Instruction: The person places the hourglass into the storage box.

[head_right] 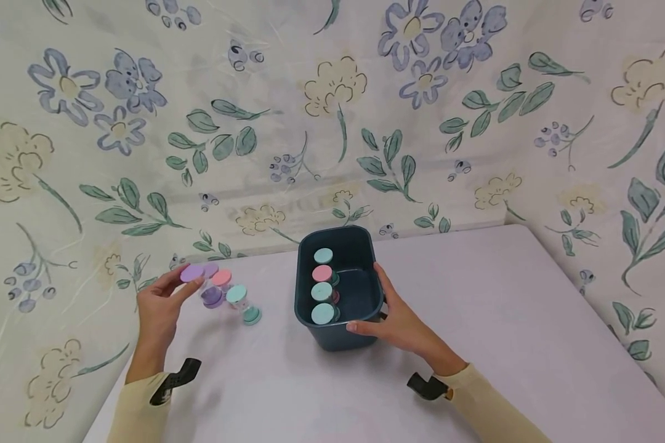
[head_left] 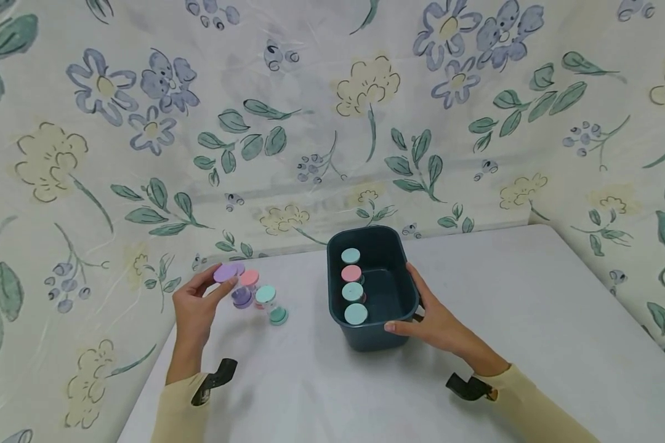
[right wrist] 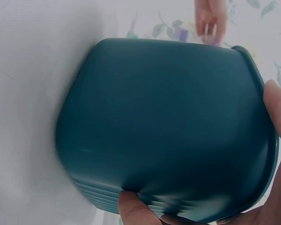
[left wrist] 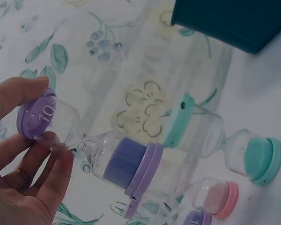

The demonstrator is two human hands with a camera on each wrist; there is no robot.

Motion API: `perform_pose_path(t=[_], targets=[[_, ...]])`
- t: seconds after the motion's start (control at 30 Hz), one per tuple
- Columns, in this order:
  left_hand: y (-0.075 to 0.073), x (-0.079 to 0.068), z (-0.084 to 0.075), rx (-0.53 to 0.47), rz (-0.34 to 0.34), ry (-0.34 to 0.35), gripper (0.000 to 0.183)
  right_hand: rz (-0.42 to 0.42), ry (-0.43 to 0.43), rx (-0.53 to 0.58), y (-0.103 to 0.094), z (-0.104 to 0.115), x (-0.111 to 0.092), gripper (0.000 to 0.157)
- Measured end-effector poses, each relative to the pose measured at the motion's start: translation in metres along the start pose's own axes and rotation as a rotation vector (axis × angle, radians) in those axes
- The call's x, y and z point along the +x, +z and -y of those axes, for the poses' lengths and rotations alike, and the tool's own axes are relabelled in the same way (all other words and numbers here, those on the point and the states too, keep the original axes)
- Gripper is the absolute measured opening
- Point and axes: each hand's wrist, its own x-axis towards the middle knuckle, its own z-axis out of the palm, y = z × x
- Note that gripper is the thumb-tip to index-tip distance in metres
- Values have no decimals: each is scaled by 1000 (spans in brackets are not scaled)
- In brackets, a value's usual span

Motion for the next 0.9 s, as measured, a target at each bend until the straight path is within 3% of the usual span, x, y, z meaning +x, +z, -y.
perform_pose_path(t=[0.33,0.6,0.9], targets=[[14,-4,-39,-196,85,128,48,3,-2,15,1,0,0,115],[30,-6,-66,-209,154,202,46,-1,-9,0,0,0,0,115],[55,-5,-83,-250,254,247,45,-2,-11,1,0,0,0,115]])
